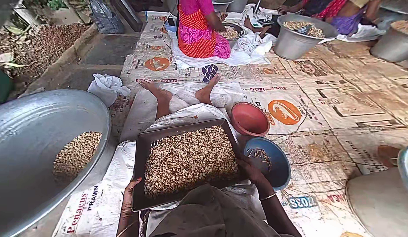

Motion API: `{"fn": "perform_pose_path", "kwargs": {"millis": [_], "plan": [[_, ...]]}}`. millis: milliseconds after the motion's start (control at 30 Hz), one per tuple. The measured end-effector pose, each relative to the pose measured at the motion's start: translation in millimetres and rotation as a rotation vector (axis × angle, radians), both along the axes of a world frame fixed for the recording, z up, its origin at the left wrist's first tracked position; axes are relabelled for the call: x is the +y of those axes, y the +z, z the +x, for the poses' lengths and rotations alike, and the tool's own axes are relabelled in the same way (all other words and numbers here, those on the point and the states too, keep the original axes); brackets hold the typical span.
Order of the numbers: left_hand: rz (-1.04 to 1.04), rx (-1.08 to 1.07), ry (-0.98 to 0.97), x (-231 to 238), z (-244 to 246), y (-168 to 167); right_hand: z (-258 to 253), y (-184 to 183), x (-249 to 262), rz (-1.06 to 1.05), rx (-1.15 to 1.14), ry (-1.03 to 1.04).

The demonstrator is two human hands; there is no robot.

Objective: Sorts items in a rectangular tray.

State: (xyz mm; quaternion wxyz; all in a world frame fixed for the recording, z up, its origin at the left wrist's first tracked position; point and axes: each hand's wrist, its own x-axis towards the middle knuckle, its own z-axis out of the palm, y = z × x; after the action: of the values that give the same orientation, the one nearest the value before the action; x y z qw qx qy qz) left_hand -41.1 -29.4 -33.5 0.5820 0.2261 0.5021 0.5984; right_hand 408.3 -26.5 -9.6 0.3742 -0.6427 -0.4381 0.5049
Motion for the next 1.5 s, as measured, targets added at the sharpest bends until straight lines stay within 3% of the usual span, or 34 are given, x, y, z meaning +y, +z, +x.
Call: {"fn": "perform_pose_path", "kwargs": {"millis": [267,400,533,633,767,833,933,1033,1133,1233,1333,1400,1500], "plan": [[0.066,-0.059,-0.046,-0.4,-2.9,-1.8,-8.2,5.9,-3.0,-0.007,0.025,-0.052],[0.125,-0.068,-0.040,0.1,-5.1,1.5,-17.5,12.4,-2.6,0.059,0.143,-0.118],[0.234,-0.129,0.035,-12.2,-15.3,-2.6,-34.7,43.5,-35.9,0.133,0.325,-0.093],[0.284,-0.163,0.006,-28.6,-2.9,16.1,-11.1,41.8,-48.0,0.167,0.496,-0.147],[0.233,-0.042,-0.177,-12.5,31.6,43.2,36.1,15.6,3.5,0.146,0.764,-0.248],[0.189,-0.043,-0.125,16.5,27.0,36.4,25.0,20.4,26.7,0.200,0.736,-0.201],[0.259,-0.170,-0.068,11.8,-18.7,-4.8,-25.3,27.2,1.5,0.152,0.615,-0.238],[0.187,-0.069,0.062,-23.5,-14.4,13.9,-30.0,26.0,-45.7,0.142,0.629,-0.306],[0.172,-0.112,-0.079,-39.8,24.1,37.9,23.6,20.5,-31.9,0.179,0.752,-0.352],[0.175,0.003,-0.216,-0.9,48.2,53.9,45.0,15.5,15.7,0.190,0.778,-0.265],[0.297,-0.209,-0.211,37.9,6.2,8.4,6.3,16.4,26.6,0.233,0.644,-0.208],[0.320,-0.178,-0.119,24.8,-22.3,-10.9,-27.6,19.1,-2.3,0.174,0.590,-0.243],[0.152,-0.034,0.044,-24.4,-6.3,17.0,-16.3,14.4,-41.9,0.160,0.699,-0.304]]}}
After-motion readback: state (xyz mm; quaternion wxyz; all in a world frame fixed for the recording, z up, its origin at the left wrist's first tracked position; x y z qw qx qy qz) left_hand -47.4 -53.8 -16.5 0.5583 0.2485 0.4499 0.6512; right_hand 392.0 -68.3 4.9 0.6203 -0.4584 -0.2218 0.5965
